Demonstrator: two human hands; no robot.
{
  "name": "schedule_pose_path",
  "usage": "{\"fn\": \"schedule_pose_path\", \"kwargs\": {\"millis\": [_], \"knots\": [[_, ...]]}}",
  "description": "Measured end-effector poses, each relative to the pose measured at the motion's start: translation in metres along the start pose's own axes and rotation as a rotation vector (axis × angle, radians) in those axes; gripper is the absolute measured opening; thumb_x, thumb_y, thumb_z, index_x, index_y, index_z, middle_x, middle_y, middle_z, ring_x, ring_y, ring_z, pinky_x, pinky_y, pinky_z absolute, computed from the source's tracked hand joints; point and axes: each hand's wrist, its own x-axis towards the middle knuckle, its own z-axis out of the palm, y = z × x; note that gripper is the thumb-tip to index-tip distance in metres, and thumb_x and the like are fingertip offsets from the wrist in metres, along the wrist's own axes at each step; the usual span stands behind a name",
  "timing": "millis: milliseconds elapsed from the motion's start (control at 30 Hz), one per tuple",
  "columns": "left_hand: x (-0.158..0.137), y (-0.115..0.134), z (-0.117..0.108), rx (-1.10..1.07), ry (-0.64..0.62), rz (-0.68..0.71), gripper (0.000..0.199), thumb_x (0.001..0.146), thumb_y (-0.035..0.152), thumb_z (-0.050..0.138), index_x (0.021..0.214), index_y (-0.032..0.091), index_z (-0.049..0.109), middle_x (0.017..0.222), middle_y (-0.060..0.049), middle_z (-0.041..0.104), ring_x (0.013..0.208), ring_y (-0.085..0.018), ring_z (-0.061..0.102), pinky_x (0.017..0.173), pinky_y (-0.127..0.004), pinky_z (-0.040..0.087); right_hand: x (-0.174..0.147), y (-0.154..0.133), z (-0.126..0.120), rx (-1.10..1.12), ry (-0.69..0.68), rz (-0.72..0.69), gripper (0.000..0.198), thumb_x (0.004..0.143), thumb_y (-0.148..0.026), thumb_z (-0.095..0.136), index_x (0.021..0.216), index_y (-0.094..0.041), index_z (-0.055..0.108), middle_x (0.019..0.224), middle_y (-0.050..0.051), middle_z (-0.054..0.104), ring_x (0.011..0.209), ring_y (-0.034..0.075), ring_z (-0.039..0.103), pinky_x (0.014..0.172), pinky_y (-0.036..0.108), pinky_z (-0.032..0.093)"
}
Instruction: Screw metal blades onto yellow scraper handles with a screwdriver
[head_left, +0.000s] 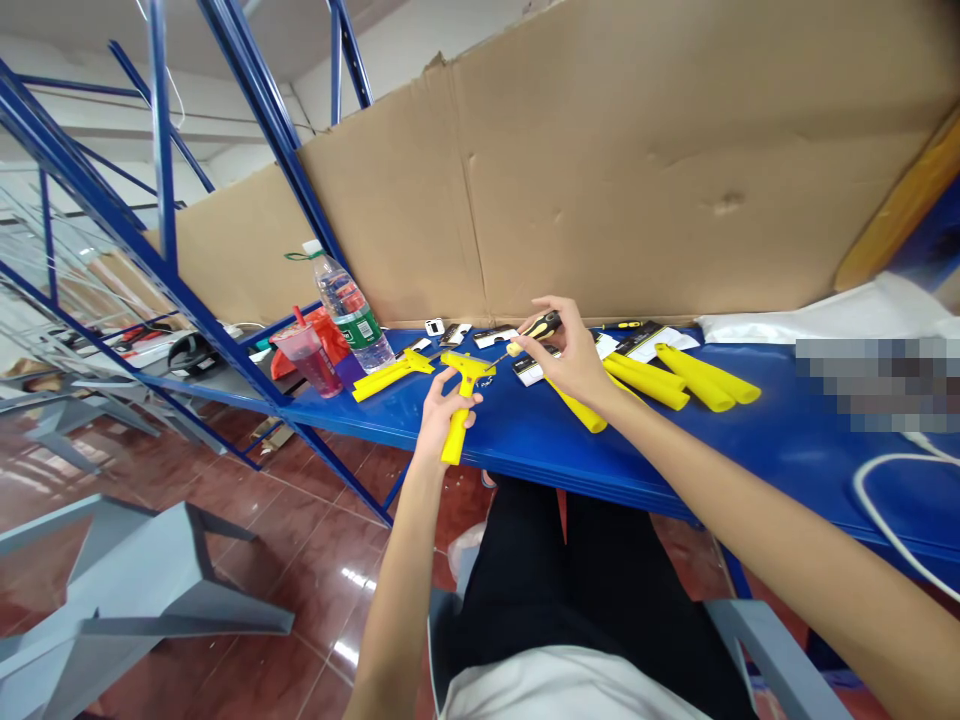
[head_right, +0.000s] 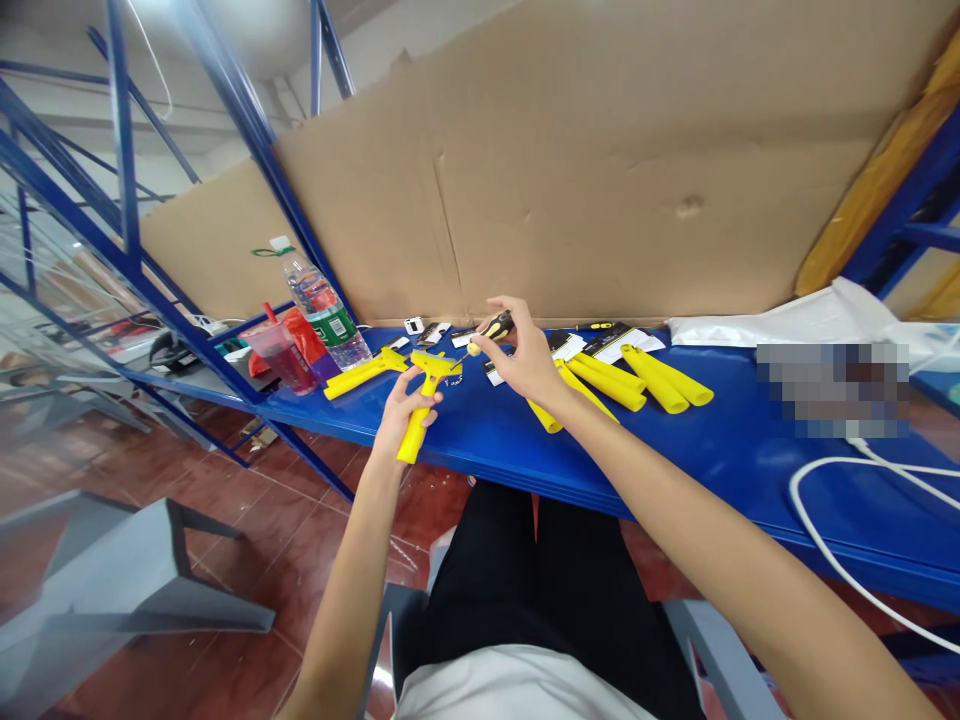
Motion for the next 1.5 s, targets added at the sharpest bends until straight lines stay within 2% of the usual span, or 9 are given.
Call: {"fn": "schedule_pose_path", "kwargs": {"millis": [100, 267, 467, 700, 900, 967, 1133, 1367, 1500], "knots": [[-0.001, 0.001, 0.001, 0.018, 0.001, -0.011, 0.082, 0.059, 0.009, 0.088, 0.134, 0.025, 0.059, 0.116, -0.009, 0.074, 0.084, -0.018, 0.076, 0.050, -0.018, 0.035, 0.000, -0.001, -0.001, -0.017, 0.010, 0.007, 0.050, 0.096, -0.048, 0.080, 0.135, -0.033, 0.053, 0.115, 0.007, 0.076, 0.102, 0.031, 0.080, 0.100, 0.058, 0.067], [0.000, 0.000, 0.001, 0.030, 0.015, 0.013, 0.082, 0.060, 0.010, 0.089, 0.134, 0.024, 0.058, 0.113, -0.009, 0.074, 0.085, -0.020, 0.077, 0.050, -0.019, 0.036, 0.001, 0.001, -0.001, 0.055, -0.056, 0.007, 0.058, 0.097, -0.043, 0.075, 0.147, -0.035, 0.047, 0.154, 0.012, 0.063, 0.119, 0.030, 0.078, 0.107, 0.055, 0.065], [0.000, 0.000, 0.001, 0.047, 0.022, 0.015, 0.082, 0.060, 0.010, 0.089, 0.134, 0.024, 0.057, 0.115, -0.009, 0.075, 0.085, -0.021, 0.078, 0.050, -0.020, 0.038, 0.001, 0.004, -0.001, -0.007, 0.004, 0.069, 0.046, 0.092, -0.051, 0.084, 0.124, -0.031, 0.056, 0.110, 0.005, 0.078, 0.098, 0.029, 0.079, 0.099, 0.057, 0.067], [0.000, 0.001, 0.002, 0.038, 0.031, 0.009, 0.082, 0.059, 0.010, 0.089, 0.133, 0.025, 0.057, 0.115, -0.009, 0.075, 0.086, -0.021, 0.078, 0.049, -0.020, 0.037, 0.000, 0.004, 0.000, 0.090, -0.052, 0.038, 0.055, 0.096, -0.044, 0.076, 0.144, -0.035, 0.050, 0.150, 0.012, 0.064, 0.116, 0.030, 0.078, 0.103, 0.055, 0.066], [0.000, 0.000, 0.001, 0.036, 0.048, 0.023, 0.080, 0.060, 0.011, 0.088, 0.132, 0.025, 0.057, 0.116, -0.009, 0.075, 0.087, -0.022, 0.078, 0.051, -0.020, 0.037, 0.001, 0.003, -0.002, 0.022, -0.003, 0.088, 0.045, 0.090, -0.051, 0.085, 0.120, -0.030, 0.059, 0.109, 0.005, 0.079, 0.099, 0.029, 0.080, 0.100, 0.057, 0.067], [0.000, 0.000, 0.000, 0.031, 0.041, 0.020, 0.080, 0.059, 0.011, 0.088, 0.131, 0.025, 0.057, 0.115, -0.009, 0.075, 0.086, -0.022, 0.078, 0.050, -0.020, 0.036, 0.001, 0.004, -0.003, -0.007, 0.024, 0.072, 0.044, 0.090, -0.050, 0.085, 0.120, -0.030, 0.060, 0.110, 0.005, 0.079, 0.098, 0.028, 0.079, 0.098, 0.054, 0.067], [-0.001, 0.001, 0.003, 0.035, 0.045, 0.022, 0.080, 0.059, 0.011, 0.088, 0.131, 0.025, 0.056, 0.114, -0.009, 0.075, 0.085, -0.021, 0.078, 0.050, -0.020, 0.037, 0.000, 0.005, -0.002, 0.092, -0.044, 0.042, 0.050, 0.096, -0.047, 0.079, 0.137, -0.032, 0.054, 0.139, 0.011, 0.073, 0.110, 0.028, 0.080, 0.103, 0.052, 0.066], [-0.008, 0.001, 0.011, 0.059, 0.058, 0.080, 0.076, 0.063, 0.013, 0.086, 0.130, 0.026, 0.053, 0.109, -0.005, 0.073, 0.083, -0.020, 0.078, 0.049, -0.020, 0.038, -0.001, 0.002, -0.001, -0.079, 0.061, 0.033, 0.040, 0.093, -0.054, 0.083, 0.117, -0.029, 0.062, 0.107, 0.006, 0.079, 0.096, 0.029, 0.078, 0.091, 0.051, 0.067], [-0.008, 0.001, 0.013, 0.062, 0.066, 0.102, 0.076, 0.062, 0.014, 0.086, 0.129, 0.026, 0.053, 0.112, -0.006, 0.074, 0.082, -0.020, 0.078, 0.048, -0.021, 0.039, -0.001, 0.003, -0.001, -0.028, 0.032, 0.001, 0.045, 0.097, -0.048, 0.077, 0.133, -0.031, 0.056, 0.126, 0.010, 0.075, 0.110, 0.030, 0.078, 0.097, 0.052, 0.066]]}}
